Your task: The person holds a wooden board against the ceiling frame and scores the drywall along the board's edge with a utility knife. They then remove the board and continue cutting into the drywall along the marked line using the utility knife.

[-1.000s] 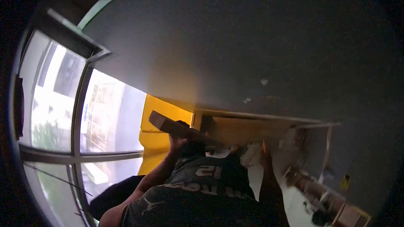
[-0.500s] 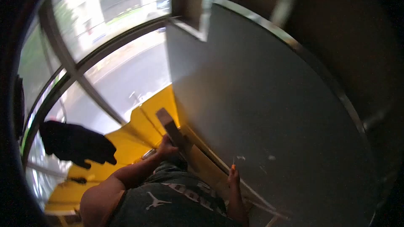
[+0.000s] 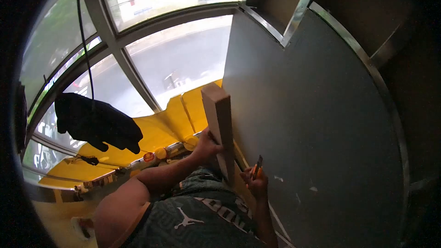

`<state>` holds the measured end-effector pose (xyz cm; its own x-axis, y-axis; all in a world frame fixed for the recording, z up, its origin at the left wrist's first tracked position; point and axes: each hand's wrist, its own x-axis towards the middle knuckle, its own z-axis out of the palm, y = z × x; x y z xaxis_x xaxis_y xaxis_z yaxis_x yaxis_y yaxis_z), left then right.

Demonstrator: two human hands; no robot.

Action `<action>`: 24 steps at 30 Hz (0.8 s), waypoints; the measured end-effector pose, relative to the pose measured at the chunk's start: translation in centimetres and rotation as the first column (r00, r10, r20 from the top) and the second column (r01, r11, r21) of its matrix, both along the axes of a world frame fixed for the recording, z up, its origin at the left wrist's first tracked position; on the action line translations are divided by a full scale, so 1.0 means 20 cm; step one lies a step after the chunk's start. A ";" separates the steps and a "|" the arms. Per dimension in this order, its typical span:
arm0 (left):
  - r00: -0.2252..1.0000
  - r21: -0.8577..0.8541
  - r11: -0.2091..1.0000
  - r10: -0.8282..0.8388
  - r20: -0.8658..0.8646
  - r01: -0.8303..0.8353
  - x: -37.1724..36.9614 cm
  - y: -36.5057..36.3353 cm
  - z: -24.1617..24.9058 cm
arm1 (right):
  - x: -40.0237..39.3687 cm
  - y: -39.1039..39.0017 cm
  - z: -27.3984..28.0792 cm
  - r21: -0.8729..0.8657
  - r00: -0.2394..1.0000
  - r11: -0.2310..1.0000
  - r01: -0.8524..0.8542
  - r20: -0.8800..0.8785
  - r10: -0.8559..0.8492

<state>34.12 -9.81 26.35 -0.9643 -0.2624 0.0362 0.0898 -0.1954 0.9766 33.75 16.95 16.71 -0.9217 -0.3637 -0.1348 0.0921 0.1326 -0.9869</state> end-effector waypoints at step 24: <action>0.925 0.364 0.859 -0.278 -0.260 0.360 -0.48 0.28 0.37 | 0.55 0.92 0.92 0.195 0.274 0.244 0.950 -0.894 -0.355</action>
<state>24.51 -4.20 33.78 -0.9819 0.0268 0.1873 0.1319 -0.6125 0.7794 44.75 35.30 35.04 -0.6185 0.3603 0.6983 0.0044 0.8903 -0.4554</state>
